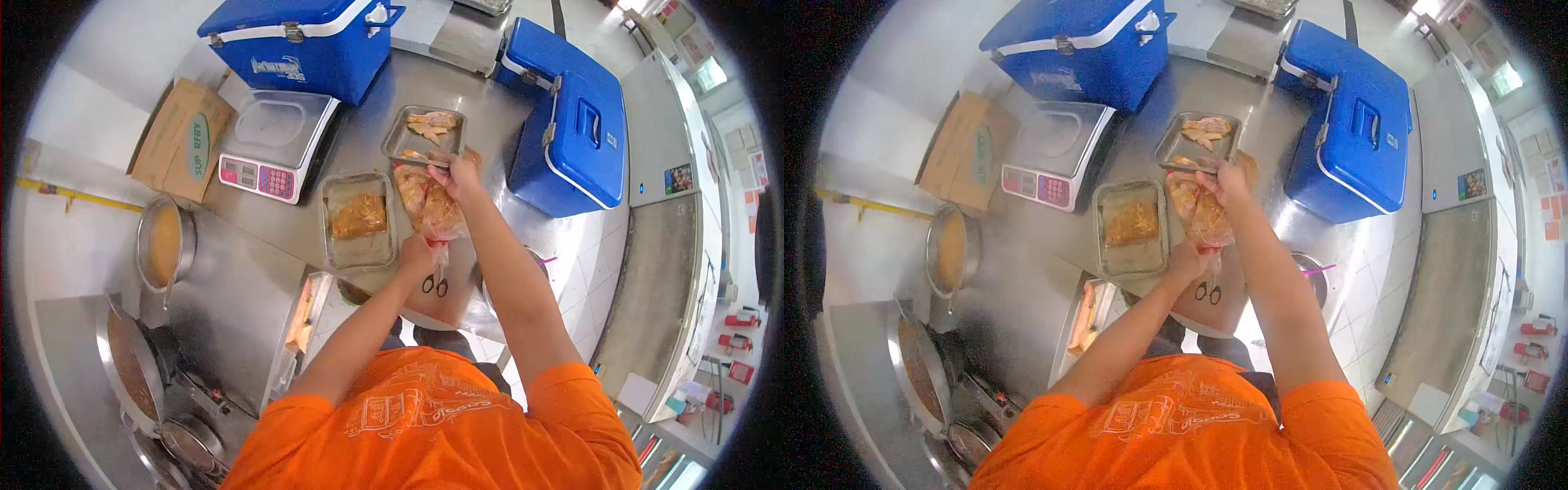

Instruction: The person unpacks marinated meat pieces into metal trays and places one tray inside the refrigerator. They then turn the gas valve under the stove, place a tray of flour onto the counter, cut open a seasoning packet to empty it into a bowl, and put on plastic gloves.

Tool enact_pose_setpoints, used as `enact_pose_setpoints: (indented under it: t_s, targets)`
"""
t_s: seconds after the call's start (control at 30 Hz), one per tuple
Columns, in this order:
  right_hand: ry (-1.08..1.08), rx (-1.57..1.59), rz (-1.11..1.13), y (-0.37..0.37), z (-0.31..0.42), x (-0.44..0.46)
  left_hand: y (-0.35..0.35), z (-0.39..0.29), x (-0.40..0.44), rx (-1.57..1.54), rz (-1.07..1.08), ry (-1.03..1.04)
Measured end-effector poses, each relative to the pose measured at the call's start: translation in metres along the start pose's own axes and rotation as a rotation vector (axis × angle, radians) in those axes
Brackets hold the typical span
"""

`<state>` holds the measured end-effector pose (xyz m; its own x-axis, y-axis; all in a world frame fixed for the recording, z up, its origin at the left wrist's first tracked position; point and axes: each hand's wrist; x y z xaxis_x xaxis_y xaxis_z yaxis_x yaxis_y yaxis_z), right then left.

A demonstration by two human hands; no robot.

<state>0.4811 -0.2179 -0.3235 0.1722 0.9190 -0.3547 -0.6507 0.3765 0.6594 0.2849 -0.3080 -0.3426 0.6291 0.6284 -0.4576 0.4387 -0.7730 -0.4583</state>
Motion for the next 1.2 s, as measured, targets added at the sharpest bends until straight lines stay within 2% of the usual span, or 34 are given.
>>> enact_pose_setpoints:
  t_s: [0.1,0.17,0.23,0.27,0.3,0.33,0.4,0.47,0.53,0.63,0.67,0.73,0.8,0.87,0.93,1.0,1.03,1.13,1.2]
  targets:
    - [0.004,0.125,-0.069,0.004,0.005,-0.036,0.018,0.048,0.025,0.197,-0.095,-0.057]
    - [-0.019,0.217,-0.15,0.009,0.013,-0.092,-0.003,0.047,0.029,-0.276,-0.001,-0.078]
    - [-0.027,0.063,-0.213,0.005,0.024,-0.157,-0.042,0.033,0.022,-0.699,0.117,-0.122]
    - [-0.005,0.011,-0.159,0.005,0.035,-0.194,-0.072,0.006,0.013,-0.881,0.186,-0.154]
    - [0.017,-0.039,-0.105,0.003,0.044,-0.229,-0.094,-0.029,0.002,-0.852,0.107,-0.124]
    - [0.046,-0.017,-0.146,-0.002,0.046,-0.26,-0.111,-0.054,-0.002,-0.822,0.027,-0.092]
    - [0.112,-0.021,-0.166,-0.018,0.05,-0.318,-0.142,-0.061,0.009,-1.069,0.15,0.113]
    - [0.178,-0.149,-0.173,-0.021,0.058,-0.344,-0.171,-0.092,0.005,-0.964,0.221,0.177]
    - [0.231,-0.342,-0.235,-0.015,0.062,-0.354,-0.192,-0.119,-0.01,-0.824,0.265,0.228]
    - [0.147,-0.738,-0.341,-0.017,0.05,-0.319,-0.213,-0.133,-0.037,-0.654,0.253,0.278]
    - [0.094,-0.94,-0.337,-0.057,0.026,-0.292,-0.221,-0.13,-0.049,-0.649,0.232,0.284]
    - [0.063,-1.077,-0.327,-0.081,0.011,-0.265,-0.228,-0.136,-0.079,-0.658,0.174,0.256]
    - [0.108,-0.958,-0.31,-0.047,0.024,-0.25,-0.231,-0.151,-0.116,-0.695,0.092,0.189]
    - [-0.016,-0.665,-0.176,-0.05,0.007,-0.22,-0.228,-0.15,-0.129,-0.689,0.106,0.174]
    - [0.07,-0.486,-0.105,-0.043,-0.007,-0.188,-0.222,-0.153,-0.142,-0.701,0.06,0.123]
    - [-0.002,-0.586,-0.205,-0.054,-0.034,-0.153,-0.205,-0.162,-0.153,-0.733,-0.053,0.046]
    - [-0.036,-0.639,-0.252,-0.054,-0.041,-0.145,-0.198,-0.155,-0.154,-0.758,-0.011,0.057]
    - [-0.168,-1.182,-0.738,-0.045,-0.081,-0.159,-0.181,-0.117,-0.152,-0.816,0.177,0.113]
    - [-0.216,-1.545,-0.592,-0.01,-0.081,-0.218,-0.169,-0.113,-0.155,-0.859,0.134,0.082]
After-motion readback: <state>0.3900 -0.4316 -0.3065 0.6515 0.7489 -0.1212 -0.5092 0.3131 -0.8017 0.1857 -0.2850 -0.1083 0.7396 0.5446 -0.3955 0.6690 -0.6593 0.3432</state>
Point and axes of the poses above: each hand's wrist, its own x-axis towards the middle knuckle, its own y-axis out of the palm, z = x × y, and after that the axes turned 15 degrees about z, right-handed
